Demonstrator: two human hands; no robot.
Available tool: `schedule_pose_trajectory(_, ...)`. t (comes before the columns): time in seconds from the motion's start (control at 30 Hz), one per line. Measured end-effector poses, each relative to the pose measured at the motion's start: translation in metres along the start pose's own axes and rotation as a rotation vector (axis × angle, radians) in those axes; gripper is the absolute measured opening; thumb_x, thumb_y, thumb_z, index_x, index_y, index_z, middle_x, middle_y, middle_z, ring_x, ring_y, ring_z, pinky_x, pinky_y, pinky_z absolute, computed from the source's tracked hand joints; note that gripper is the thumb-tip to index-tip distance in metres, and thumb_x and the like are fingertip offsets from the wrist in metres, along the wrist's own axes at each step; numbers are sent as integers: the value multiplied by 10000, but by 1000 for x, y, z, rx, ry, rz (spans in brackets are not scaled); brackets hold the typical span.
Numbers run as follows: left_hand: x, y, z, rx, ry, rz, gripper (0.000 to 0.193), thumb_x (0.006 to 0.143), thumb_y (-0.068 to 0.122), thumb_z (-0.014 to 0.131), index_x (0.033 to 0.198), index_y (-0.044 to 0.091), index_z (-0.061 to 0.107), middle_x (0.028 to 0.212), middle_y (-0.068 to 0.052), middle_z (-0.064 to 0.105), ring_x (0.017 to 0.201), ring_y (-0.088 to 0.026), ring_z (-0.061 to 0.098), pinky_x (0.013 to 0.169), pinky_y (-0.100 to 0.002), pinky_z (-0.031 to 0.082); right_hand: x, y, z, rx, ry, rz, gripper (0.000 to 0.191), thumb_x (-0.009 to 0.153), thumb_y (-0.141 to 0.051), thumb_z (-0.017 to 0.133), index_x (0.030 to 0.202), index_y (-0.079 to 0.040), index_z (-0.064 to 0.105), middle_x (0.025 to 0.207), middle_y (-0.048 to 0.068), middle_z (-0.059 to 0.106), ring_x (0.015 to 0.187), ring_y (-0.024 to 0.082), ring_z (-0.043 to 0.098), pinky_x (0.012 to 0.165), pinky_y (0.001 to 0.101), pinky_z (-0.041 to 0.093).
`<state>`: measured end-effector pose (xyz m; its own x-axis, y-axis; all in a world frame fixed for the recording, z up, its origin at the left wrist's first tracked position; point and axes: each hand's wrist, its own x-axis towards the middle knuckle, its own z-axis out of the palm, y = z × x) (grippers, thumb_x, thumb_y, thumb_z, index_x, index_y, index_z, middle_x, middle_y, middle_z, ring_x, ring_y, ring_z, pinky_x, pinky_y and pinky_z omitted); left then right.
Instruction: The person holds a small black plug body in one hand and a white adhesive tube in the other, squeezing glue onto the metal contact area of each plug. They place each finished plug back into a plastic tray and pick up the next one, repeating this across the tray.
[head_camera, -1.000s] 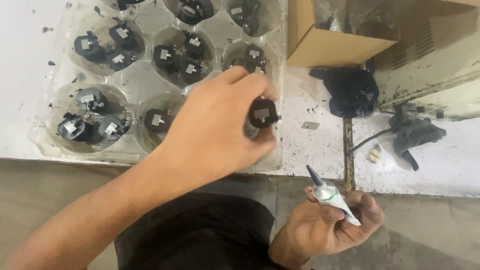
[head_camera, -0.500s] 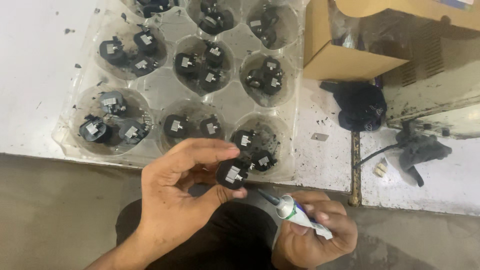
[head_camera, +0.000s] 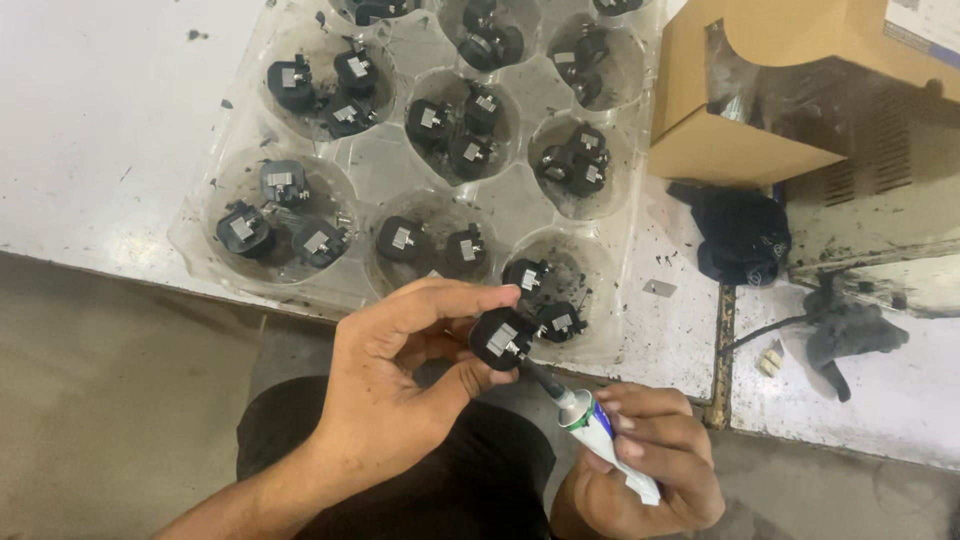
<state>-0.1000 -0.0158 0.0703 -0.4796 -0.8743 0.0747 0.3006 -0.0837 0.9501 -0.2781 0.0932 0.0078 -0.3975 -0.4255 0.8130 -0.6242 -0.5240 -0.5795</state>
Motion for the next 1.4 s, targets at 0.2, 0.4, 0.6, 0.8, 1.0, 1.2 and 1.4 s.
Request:
schedule_pose_trajectory(0.2, -5, -2, -4, 24, -26, -6, 493, 829, -188, 693, 1252, 62, 720, 1113, -43, 660, 970, -119, 711, 841, -268, 679, -2, -7, -1, 1, -53, 50, 229, 864, 93, 715, 969, -59, 579, 869, 105, 603, 752, 221, 673, 693, 365, 669)
schedule_pose_trajectory(0.4, -8, -8, -3, -38, -38, -53, 494, 830, -196, 693, 1256, 51, 723, 1109, -48, 672, 943, -108, 697, 826, -263, 665, 2, -5, -8, 52, -107, 16, 244, 831, 117, 680, 960, -55, 564, 875, 80, 585, 726, 189, 668, 707, 361, 670)
schedule_pose_trajectory(0.6, -9, -11, -6, -93, -43, -84, 478, 843, -197, 696, 1262, 32, 715, 1112, -62, 696, 944, -104, 702, 830, -262, 654, -7, -1, -5, 95, -15, 2, 225, 824, 106, 675, 946, -56, 579, 861, 75, 575, 677, 161, 627, 678, 351, 664)
schedule_pose_trajectory(0.8, -10, -11, -6, -113, -41, -78, 455, 853, -199, 671, 1257, 10, 702, 1161, -75, 711, 990, -107, 714, 856, -271, 669, -9, -1, -7, 69, -32, -8, 227, 807, 109, 653, 939, -63, 585, 848, 61, 576, 664, 135, 608, 624, 323, 661)
schedule_pose_trajectory(1.0, -13, -17, -7, -138, -21, -99, 475, 845, -204, 660, 1271, 2, 698, 1185, -85, 722, 993, -110, 708, 847, -258, 651, -7, -6, -10, 64, -106, 18, 255, 816, 117, 665, 967, -69, 578, 879, 65, 571, 701, 139, 608, 685, 350, 660)
schedule_pose_trajectory(1.2, -17, -31, 0, -372, 1, -80, 489, 881, -184, 699, 1343, -32, 646, 1257, -120, 718, 1080, -117, 681, 888, -247, 602, -6, -7, 0, 73, -65, 2, 227, 820, 98, 672, 946, -66, 577, 859, 77, 573, 680, 173, 610, 640, 348, 654)
schedule_pose_trajectory(1.4, -26, -38, 3, -479, -92, -107, 464, 914, -112, 726, 1363, -57, 622, 1232, -74, 661, 1080, -102, 667, 893, -250, 595, -9, -2, 18, 160, 297, -26, 197, 866, -44, 752, 961, -54, 581, 825, 87, 578, 572, 171, 581, 504, 273, 599)
